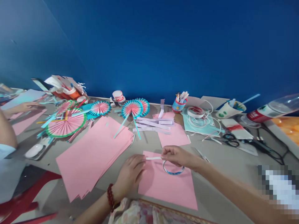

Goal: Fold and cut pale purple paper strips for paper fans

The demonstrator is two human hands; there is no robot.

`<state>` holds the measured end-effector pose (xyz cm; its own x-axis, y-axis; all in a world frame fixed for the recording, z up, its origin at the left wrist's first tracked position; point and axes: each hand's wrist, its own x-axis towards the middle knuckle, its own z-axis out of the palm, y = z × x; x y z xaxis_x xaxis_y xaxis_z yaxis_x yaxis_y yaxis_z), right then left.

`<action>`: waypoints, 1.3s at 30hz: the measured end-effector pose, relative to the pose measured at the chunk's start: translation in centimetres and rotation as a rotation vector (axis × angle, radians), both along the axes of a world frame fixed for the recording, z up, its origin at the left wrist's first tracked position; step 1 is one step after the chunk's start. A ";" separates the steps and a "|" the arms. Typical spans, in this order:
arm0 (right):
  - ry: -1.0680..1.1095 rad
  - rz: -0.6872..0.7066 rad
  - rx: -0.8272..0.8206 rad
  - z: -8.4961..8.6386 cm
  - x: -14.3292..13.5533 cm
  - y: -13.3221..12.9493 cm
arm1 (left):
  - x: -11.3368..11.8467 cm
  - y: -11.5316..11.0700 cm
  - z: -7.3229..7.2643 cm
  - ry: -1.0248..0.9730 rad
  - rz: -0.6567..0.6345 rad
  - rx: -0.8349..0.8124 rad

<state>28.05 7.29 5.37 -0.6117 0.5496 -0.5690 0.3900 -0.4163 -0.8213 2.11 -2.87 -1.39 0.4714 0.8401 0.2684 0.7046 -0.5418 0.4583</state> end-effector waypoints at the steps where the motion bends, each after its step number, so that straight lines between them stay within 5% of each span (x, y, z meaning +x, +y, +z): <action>1: 0.012 -0.019 -0.014 -0.7 -0.2 0.1 | -0.1 0.1 -0.1 -0.019 0.019 0.002; 7: 0.083 -0.023 -0.073 -3.1 -1.0 0.5 | -0.4 0.8 0.1 -0.029 0.052 -0.023; 39: 0.080 -0.150 -0.063 -4.3 -1.9 0.3 | -0.2 0.7 -0.5 0.015 0.043 -0.062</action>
<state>26.20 7.59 1.06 -0.5703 0.6028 -0.5580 0.2536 -0.5169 -0.8176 1.92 -2.19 -1.90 0.4376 0.8746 0.2086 0.7337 -0.4814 0.4794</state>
